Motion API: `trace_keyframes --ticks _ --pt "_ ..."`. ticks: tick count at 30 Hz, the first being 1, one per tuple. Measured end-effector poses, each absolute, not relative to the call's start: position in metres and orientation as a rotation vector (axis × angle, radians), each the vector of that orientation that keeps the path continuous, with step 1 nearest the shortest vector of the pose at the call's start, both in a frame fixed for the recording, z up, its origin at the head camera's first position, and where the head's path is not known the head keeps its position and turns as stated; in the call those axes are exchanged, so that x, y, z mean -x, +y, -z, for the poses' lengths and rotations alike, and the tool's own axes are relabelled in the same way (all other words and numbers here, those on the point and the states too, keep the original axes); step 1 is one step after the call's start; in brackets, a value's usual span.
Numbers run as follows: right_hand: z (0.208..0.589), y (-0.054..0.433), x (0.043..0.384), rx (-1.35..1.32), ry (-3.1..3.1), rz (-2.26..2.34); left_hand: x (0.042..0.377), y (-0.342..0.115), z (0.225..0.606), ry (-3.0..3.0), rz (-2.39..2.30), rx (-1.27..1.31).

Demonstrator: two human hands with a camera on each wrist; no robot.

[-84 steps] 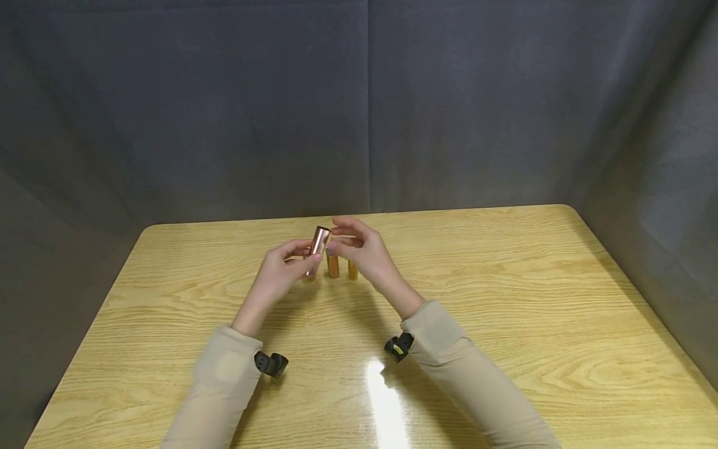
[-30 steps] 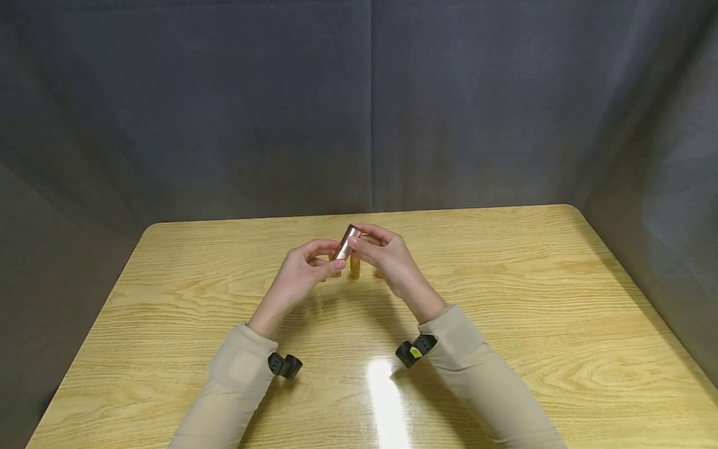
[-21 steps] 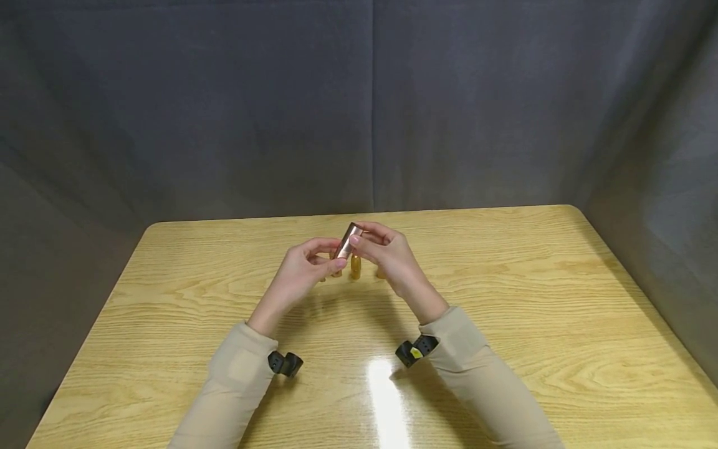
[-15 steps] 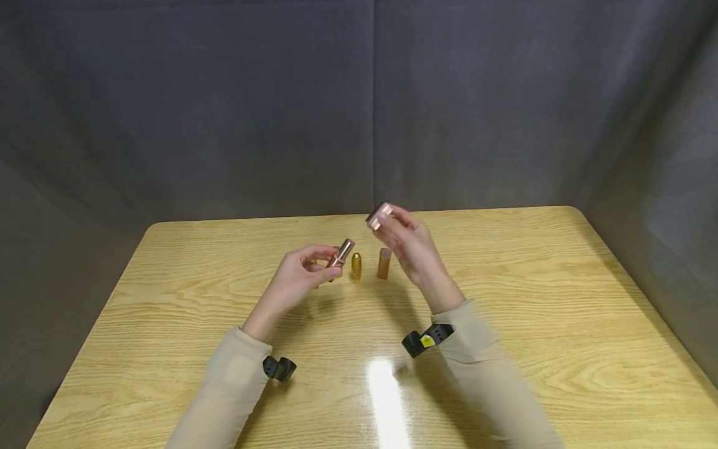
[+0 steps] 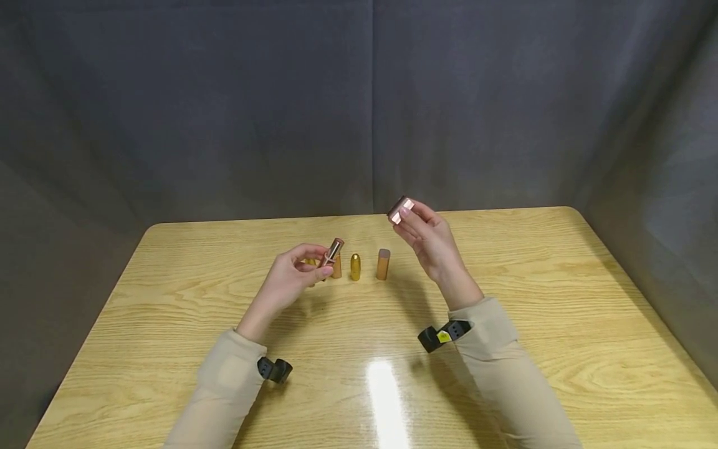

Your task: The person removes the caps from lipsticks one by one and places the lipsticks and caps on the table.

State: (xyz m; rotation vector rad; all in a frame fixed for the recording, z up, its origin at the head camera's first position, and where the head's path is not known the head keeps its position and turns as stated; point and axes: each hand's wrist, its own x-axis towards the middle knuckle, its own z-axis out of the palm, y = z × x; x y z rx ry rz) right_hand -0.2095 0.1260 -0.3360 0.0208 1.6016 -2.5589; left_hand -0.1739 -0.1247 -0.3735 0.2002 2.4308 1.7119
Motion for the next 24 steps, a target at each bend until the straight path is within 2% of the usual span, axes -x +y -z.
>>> trace_keyframes --ticks 24 --pt "0.344 0.148 0.211 0.076 1.881 2.362 0.177 -0.138 0.375 2.408 -1.74 -0.152"
